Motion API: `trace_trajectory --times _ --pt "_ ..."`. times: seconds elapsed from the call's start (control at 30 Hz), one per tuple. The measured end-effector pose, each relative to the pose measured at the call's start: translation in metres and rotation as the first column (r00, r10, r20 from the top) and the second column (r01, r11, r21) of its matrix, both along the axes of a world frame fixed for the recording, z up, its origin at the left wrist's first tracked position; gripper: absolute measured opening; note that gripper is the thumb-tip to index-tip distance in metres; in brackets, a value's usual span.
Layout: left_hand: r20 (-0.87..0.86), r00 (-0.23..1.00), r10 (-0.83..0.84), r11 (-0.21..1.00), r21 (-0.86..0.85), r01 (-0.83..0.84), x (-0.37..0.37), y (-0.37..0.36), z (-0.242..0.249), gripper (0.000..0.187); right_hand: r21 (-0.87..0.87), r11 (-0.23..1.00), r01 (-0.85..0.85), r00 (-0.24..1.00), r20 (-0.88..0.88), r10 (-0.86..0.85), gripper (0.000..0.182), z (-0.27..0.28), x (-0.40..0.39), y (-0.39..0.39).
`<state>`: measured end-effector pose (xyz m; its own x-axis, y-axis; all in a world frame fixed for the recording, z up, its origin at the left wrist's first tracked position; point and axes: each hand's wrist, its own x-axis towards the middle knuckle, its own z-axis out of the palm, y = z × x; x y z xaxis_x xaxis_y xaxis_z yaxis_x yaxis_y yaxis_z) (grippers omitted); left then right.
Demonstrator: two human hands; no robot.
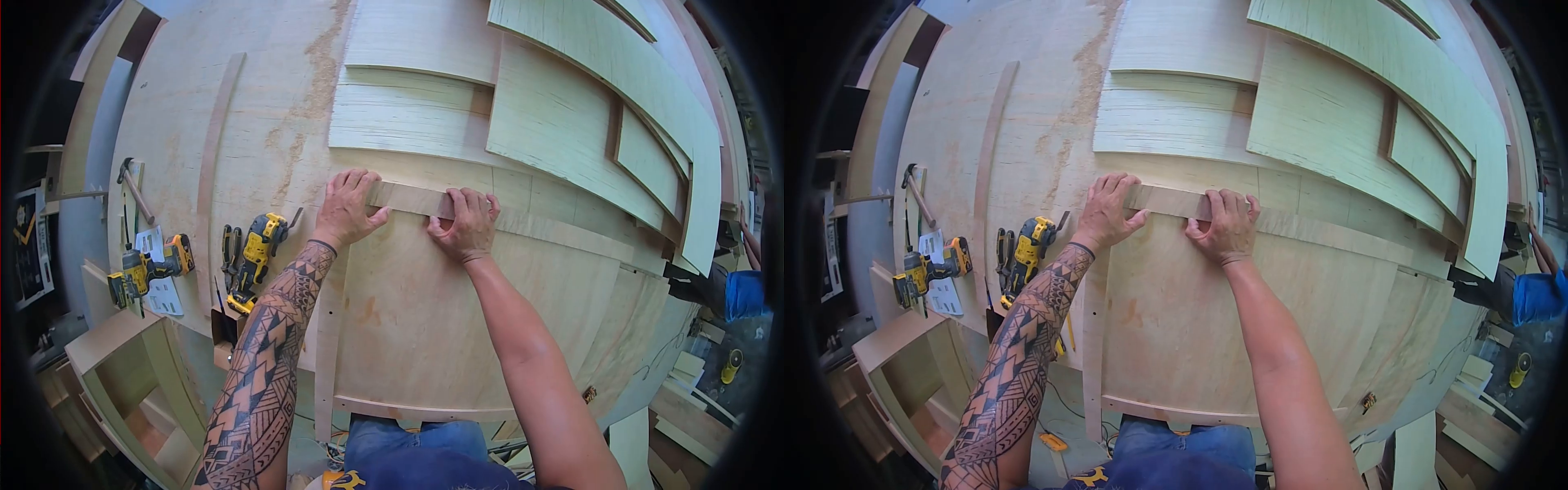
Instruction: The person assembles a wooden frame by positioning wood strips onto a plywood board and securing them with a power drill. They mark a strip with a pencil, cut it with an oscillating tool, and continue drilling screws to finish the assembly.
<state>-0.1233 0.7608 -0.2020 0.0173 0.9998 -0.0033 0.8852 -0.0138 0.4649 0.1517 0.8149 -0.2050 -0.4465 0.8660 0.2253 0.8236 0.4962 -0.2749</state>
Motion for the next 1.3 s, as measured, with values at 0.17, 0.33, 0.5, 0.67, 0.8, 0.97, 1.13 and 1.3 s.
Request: trace_trajectory --times 0.17,0.33,0.5,0.67,0.8,0.97,1.13,1.3 --pt "-0.019 1.0 0.006 1.0 -0.003 -0.006 0.0 0.001 0.0 0.063 -0.119 0.992 -0.036 0.997 -0.075 0.028 0.061 0.001 0.002 0.006" --pt "0.008 1.0 0.008 1.0 -0.015 -0.008 0.0 0.002 0.005 0.063 -0.122 0.992 -0.045 0.995 -0.097 0.033 0.062 0.002 0.003 0.007" --pt "0.033 0.999 -0.001 1.0 -0.009 0.001 -0.003 0.003 0.004 0.063 -0.155 0.987 -0.049 0.988 -0.155 0.025 0.063 0.0 0.002 0.009" --pt "0.138 0.99 0.034 0.999 -0.001 -0.034 -0.006 0.004 0.003 0.064 -0.23 0.973 -0.035 0.998 -0.062 0.021 0.062 0.004 0.002 0.01" --pt "0.071 0.997 0.019 0.999 -0.044 -0.016 -0.004 0.004 0.006 0.065 -0.259 0.966 -0.018 1.0 -0.023 0.012 0.063 0.006 0.002 0.01" --pt "0.073 0.997 0.033 0.998 -0.057 -0.029 -0.004 0.005 0.004 0.066 -0.25 0.968 -0.028 1.0 -0.001 0.029 0.064 0.003 0.002 0.012" --pt "0.137 0.988 0.067 0.996 -0.061 -0.059 -0.008 0.003 -0.002 0.079 -0.241 0.969 -0.061 0.998 0.008 0.065 0.064 -0.002 0.003 0.016" --pt "0.193 0.956 0.219 0.927 0.266 -0.266 0.017 -0.032 0.023 0.088 -0.205 0.976 -0.066 0.997 0.034 0.074 0.065 -0.003 0.003 0.015"
